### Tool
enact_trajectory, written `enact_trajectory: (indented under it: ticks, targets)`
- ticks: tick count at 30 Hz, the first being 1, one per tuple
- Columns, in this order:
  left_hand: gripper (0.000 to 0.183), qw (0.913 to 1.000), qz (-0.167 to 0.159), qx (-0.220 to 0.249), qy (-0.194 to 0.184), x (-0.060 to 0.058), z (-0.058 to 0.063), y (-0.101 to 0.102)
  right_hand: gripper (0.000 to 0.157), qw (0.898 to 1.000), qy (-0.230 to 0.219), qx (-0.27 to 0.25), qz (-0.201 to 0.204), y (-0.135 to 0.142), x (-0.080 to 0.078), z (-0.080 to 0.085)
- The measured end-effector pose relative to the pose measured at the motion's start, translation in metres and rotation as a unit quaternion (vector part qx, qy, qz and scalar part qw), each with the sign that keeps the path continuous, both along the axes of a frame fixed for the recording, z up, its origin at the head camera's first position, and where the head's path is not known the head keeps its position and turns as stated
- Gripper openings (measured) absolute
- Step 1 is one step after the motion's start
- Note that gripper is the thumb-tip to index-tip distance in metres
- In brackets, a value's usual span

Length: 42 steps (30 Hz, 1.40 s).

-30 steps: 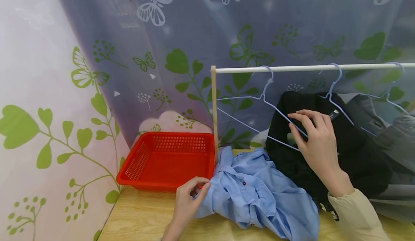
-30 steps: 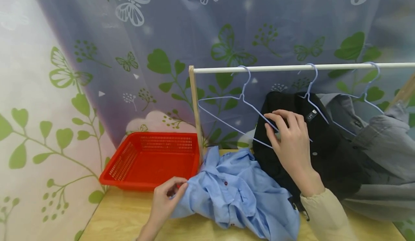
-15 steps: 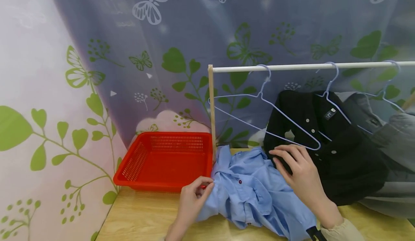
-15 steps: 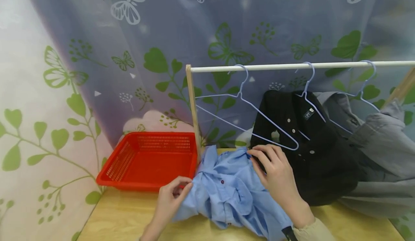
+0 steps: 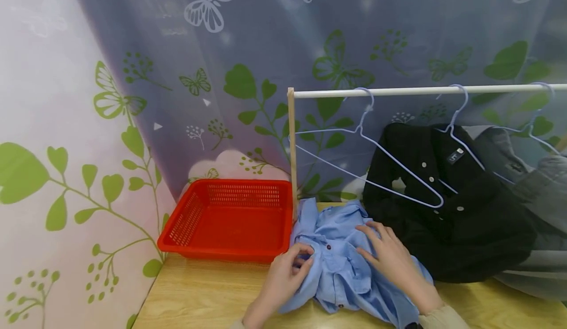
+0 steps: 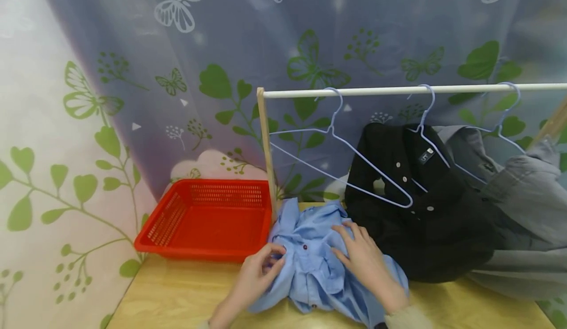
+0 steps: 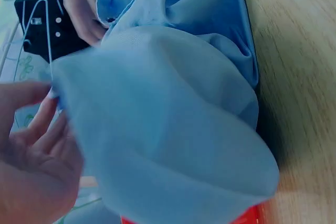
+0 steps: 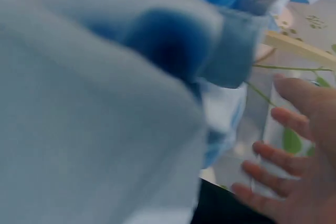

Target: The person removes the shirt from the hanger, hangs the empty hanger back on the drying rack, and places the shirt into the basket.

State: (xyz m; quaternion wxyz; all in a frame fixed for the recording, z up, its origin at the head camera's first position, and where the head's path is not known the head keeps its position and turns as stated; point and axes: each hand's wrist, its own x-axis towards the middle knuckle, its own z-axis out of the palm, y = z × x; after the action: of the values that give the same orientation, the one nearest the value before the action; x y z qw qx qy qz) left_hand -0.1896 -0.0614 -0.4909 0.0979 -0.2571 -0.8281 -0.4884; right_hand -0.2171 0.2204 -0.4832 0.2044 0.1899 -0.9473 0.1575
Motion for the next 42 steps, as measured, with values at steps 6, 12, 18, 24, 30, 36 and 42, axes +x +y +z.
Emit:
enact_trajectory:
  ticks: [6, 12, 18, 24, 30, 36, 42]
  targets:
    - [0.053, 0.9803, -0.062, -0.179, 0.056, -0.004, -0.009, 0.004, 0.070, 0.987, -0.162, 0.004, -0.011, 0.002, -0.014, -0.017]
    - [0.068, 0.9594, -0.034, -0.279, 0.016, -0.006, -0.017, 0.011, 0.073, 0.969, -0.245, 0.005, 0.039, -0.003, -0.022, -0.027]
    - [0.064, 0.9599, -0.002, -0.280, 0.007, -0.009, -0.023, 0.011, 0.059, 0.961, -0.274, -0.004, 0.050, -0.008, -0.019, -0.031]
    - [0.058, 0.9569, -0.029, -0.287, 0.028, -0.012, -0.025, 0.007, 0.057, 0.957, -0.285, 0.010, 0.056, -0.010, -0.010, -0.034]
    - [0.056, 0.9431, -0.086, -0.321, -0.021, -0.008, -0.023, 0.004, 0.056, 0.956, -0.281, 0.029, 0.077, -0.010, 0.005, -0.039]
    - [0.045, 0.9485, -0.098, -0.300, -0.023, -0.007, -0.022, -0.001, 0.055, 0.953, -0.298, 0.022, 0.048, -0.011, 0.021, -0.039]
    - [0.031, 0.9751, -0.011, -0.220, 0.027, -0.008, -0.017, -0.006, 0.064, 0.949, -0.314, -0.010, 0.009, 0.007, 0.043, -0.025]
